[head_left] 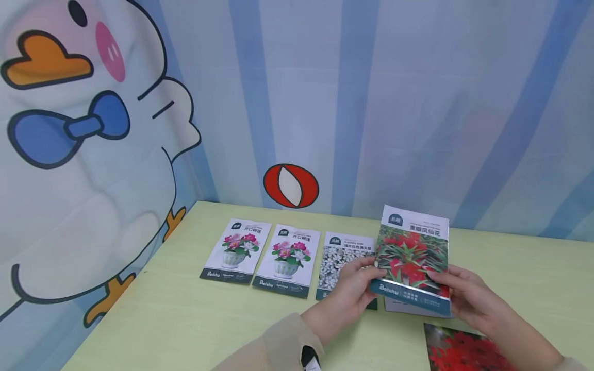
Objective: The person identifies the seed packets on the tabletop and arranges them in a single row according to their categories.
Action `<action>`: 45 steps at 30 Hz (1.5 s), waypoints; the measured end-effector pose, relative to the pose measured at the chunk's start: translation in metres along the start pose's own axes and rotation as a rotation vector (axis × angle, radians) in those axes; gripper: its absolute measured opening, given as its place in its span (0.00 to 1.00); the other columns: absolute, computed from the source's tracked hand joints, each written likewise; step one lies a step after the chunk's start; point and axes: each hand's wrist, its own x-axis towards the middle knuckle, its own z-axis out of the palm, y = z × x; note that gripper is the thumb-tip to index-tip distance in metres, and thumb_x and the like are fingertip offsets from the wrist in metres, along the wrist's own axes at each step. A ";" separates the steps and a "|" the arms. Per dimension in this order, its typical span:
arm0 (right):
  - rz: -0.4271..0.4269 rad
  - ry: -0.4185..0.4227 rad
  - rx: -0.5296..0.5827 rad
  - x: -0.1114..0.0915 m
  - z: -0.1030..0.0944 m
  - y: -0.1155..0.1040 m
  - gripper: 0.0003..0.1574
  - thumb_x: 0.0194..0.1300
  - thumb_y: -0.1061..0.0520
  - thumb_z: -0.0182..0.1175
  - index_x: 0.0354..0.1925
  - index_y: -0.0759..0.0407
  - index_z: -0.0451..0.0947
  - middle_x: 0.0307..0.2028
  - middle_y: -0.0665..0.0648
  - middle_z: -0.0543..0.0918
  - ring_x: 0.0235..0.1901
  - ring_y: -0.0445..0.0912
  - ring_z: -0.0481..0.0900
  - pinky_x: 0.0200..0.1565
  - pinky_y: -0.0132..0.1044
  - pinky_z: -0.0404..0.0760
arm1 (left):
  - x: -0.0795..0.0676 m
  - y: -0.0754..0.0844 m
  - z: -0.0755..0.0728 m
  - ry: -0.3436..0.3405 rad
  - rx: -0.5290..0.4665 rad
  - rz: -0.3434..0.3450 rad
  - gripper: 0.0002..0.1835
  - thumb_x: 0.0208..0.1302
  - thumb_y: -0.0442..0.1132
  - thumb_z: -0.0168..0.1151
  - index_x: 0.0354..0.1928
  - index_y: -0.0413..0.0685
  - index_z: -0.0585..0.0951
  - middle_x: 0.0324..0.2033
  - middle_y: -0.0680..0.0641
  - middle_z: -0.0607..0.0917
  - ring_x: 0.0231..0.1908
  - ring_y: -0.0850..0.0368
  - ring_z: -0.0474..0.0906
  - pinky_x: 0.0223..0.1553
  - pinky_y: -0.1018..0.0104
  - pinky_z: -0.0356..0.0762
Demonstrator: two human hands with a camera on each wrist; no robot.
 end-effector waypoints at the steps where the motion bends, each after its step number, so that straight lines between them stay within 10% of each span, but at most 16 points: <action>1: 0.003 0.012 -0.012 0.000 -0.002 -0.001 0.19 0.66 0.60 0.56 0.55 0.53 0.70 0.36 0.51 0.84 0.39 0.45 0.82 0.46 0.43 0.79 | 0.001 -0.002 0.001 0.002 0.014 0.002 0.19 0.57 0.24 0.56 0.52 0.34 0.72 0.43 0.41 0.80 0.35 0.58 0.79 0.39 0.68 0.78; 5: 0.003 0.069 -0.035 0.002 -0.011 -0.004 0.43 0.66 0.59 0.57 0.70 0.55 0.44 0.35 0.48 0.83 0.38 0.43 0.81 0.46 0.42 0.79 | 0.004 -0.008 0.007 0.014 0.044 0.013 0.20 0.56 0.23 0.57 0.52 0.34 0.72 0.43 0.41 0.80 0.35 0.57 0.79 0.38 0.68 0.78; 15: -0.002 0.115 -0.040 0.002 -0.040 -0.011 0.24 0.65 0.59 0.58 0.55 0.48 0.61 0.33 0.46 0.82 0.37 0.42 0.81 0.46 0.40 0.80 | 0.014 -0.022 0.024 0.057 0.063 0.000 0.18 0.53 0.20 0.57 0.47 0.35 0.74 0.37 0.42 0.81 0.34 0.56 0.79 0.39 0.64 0.79; 23: -0.015 0.134 -0.095 -0.003 -0.061 -0.019 0.52 0.65 0.62 0.56 0.72 0.53 0.33 0.33 0.44 0.80 0.36 0.42 0.81 0.45 0.41 0.80 | 0.018 -0.032 0.041 0.070 0.054 0.002 0.17 0.50 0.18 0.52 0.43 0.35 0.74 0.35 0.42 0.79 0.33 0.53 0.78 0.39 0.59 0.79; 31: -0.037 0.162 -0.130 -0.008 -0.082 -0.025 0.31 0.65 0.63 0.57 0.57 0.38 0.56 0.32 0.42 0.80 0.34 0.40 0.81 0.42 0.38 0.81 | 0.018 -0.039 0.056 0.058 0.114 -0.095 0.17 0.52 0.20 0.54 0.45 0.39 0.75 0.33 0.44 0.79 0.31 0.55 0.77 0.38 0.59 0.79; 45: -0.022 0.227 -0.177 -0.009 -0.109 -0.034 0.47 0.61 0.61 0.62 0.65 0.35 0.44 0.30 0.40 0.77 0.31 0.39 0.81 0.41 0.39 0.81 | 0.026 -0.046 0.065 -0.044 0.127 -0.162 0.18 0.55 0.17 0.51 0.49 0.34 0.76 0.40 0.40 0.76 0.43 0.43 0.78 0.47 0.50 0.76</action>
